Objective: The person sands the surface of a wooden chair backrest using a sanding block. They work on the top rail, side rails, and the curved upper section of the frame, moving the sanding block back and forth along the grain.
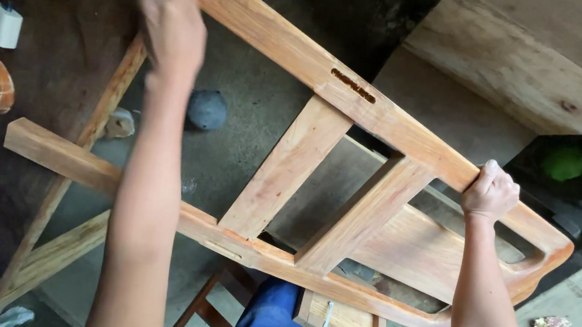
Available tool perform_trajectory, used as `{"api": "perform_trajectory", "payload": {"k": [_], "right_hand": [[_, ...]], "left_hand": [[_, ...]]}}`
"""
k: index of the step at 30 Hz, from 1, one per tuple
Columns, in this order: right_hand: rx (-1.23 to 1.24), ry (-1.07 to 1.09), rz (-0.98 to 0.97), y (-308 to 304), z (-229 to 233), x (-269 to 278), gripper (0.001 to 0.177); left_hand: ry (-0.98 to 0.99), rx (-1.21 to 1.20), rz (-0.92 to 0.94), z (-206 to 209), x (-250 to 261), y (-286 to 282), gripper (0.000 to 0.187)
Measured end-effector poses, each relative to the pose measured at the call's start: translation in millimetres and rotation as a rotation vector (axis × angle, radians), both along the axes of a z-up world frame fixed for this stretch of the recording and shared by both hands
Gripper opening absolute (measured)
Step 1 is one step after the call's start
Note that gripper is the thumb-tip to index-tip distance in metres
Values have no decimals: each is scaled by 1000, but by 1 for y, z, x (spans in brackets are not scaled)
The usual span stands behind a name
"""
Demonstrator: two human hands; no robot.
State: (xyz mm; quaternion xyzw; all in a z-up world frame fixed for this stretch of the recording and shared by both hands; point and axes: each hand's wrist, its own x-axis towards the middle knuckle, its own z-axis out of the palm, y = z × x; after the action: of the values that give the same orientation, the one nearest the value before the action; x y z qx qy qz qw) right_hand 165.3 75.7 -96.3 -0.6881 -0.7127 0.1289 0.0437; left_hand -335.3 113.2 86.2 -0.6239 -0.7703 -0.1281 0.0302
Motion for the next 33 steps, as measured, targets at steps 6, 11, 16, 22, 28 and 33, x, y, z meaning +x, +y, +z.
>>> {"api": "perform_trajectory", "payload": {"k": [6, 11, 16, 22, 28, 33], "right_hand": [[45, -30, -30, 0, -1, 0, 42], [20, -16, -40, -1, 1, -1, 44], [12, -19, -29, 1, 3, -1, 44], [63, -28, -18, 2, 1, -3, 42], [36, -56, 22, 0, 0, 1, 41], [26, -28, 7, -1, -7, 4, 38]], "left_hand": [[-47, 87, 236, -42, 68, 2, 42], [-116, 146, -281, -51, 122, -32, 45], [-421, 135, -101, -23, 25, -5, 25], [-29, 92, -43, -42, 29, 0, 51], [-65, 123, -422, -44, 125, -12, 35], [46, 155, -457, 6, 33, 13, 46]]}}
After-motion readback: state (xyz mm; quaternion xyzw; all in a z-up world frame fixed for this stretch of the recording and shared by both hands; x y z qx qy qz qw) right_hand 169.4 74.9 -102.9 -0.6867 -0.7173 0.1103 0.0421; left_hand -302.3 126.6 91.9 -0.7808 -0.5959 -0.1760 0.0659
